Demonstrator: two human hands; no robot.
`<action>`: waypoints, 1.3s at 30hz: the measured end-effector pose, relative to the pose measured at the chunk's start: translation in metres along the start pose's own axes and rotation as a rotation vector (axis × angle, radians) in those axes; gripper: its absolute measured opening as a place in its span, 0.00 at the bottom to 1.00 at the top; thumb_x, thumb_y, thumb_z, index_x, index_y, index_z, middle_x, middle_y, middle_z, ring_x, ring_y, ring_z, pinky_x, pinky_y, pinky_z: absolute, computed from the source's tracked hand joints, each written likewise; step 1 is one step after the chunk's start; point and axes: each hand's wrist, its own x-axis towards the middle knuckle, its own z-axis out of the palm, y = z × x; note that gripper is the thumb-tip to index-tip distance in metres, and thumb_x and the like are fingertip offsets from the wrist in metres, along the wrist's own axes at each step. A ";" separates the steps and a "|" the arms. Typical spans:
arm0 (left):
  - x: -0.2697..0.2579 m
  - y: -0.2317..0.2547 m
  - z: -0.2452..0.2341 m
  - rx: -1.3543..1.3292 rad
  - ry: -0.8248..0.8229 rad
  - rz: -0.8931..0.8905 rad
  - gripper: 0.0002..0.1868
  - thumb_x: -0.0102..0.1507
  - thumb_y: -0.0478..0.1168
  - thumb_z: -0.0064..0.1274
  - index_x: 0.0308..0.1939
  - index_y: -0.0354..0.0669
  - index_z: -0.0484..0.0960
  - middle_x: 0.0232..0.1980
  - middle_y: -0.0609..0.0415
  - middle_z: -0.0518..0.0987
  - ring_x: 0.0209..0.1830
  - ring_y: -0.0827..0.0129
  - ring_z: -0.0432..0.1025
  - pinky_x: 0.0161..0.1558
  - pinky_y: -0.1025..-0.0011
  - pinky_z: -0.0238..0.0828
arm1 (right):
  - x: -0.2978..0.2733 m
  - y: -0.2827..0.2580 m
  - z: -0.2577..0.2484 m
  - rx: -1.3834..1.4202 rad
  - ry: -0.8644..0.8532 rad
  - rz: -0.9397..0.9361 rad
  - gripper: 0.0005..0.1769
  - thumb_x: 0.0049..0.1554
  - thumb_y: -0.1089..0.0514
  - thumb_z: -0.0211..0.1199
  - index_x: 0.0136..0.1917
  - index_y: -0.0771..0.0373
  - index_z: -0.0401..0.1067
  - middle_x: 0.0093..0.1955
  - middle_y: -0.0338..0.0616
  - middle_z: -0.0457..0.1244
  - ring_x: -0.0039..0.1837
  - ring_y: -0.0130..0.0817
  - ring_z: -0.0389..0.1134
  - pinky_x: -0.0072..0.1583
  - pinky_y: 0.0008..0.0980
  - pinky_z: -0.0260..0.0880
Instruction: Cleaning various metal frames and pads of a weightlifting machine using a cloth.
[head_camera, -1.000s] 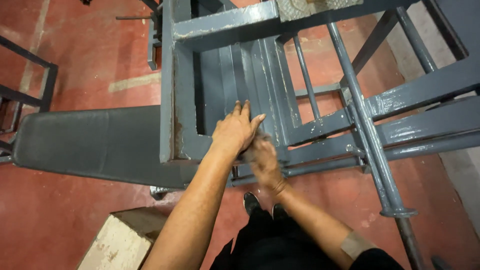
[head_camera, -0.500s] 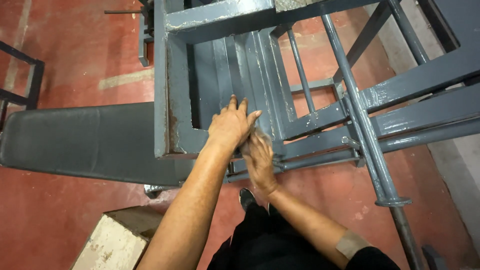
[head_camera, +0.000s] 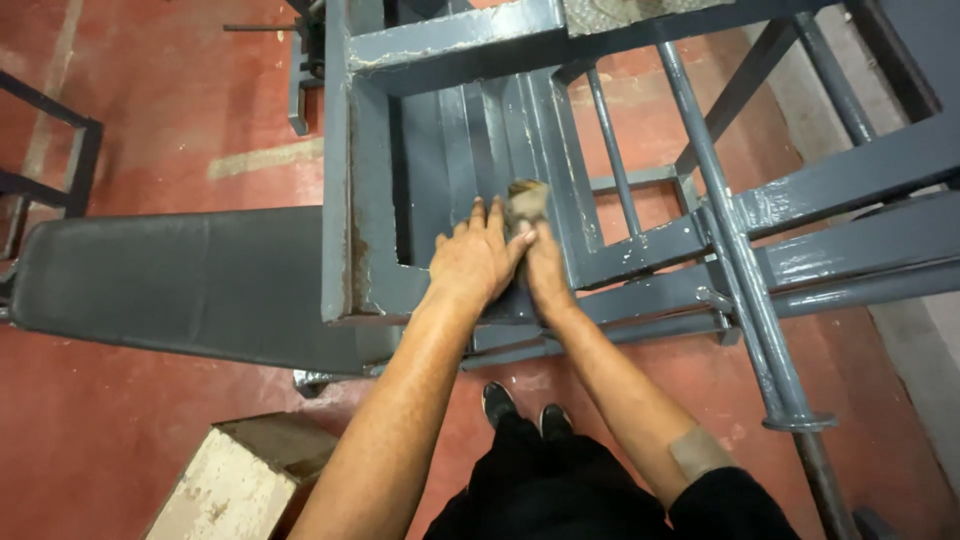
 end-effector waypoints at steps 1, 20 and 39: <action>0.001 0.000 0.001 -0.001 -0.002 -0.001 0.45 0.68 0.70 0.30 0.79 0.46 0.53 0.80 0.41 0.55 0.74 0.47 0.61 0.64 0.43 0.61 | 0.004 0.012 0.002 -0.001 -0.001 0.003 0.19 0.75 0.51 0.53 0.58 0.72 0.70 0.50 0.56 0.65 0.50 0.40 0.65 0.54 0.44 0.68; 0.002 0.002 0.003 0.258 -0.065 0.054 0.65 0.53 0.75 0.57 0.81 0.45 0.45 0.82 0.38 0.46 0.77 0.46 0.54 0.67 0.38 0.56 | 0.062 0.045 0.009 -0.366 -0.519 -0.323 0.39 0.65 0.48 0.54 0.83 0.60 0.46 0.87 0.55 0.39 0.86 0.48 0.41 0.79 0.39 0.44; 0.015 0.002 0.021 0.366 -0.073 0.072 0.65 0.51 0.63 0.68 0.80 0.38 0.48 0.81 0.25 0.37 0.77 0.30 0.47 0.69 0.41 0.53 | 0.209 0.069 0.060 -0.541 -0.198 -0.434 0.28 0.59 0.64 0.49 0.73 0.64 0.65 0.70 0.67 0.61 0.74 0.61 0.61 0.72 0.45 0.63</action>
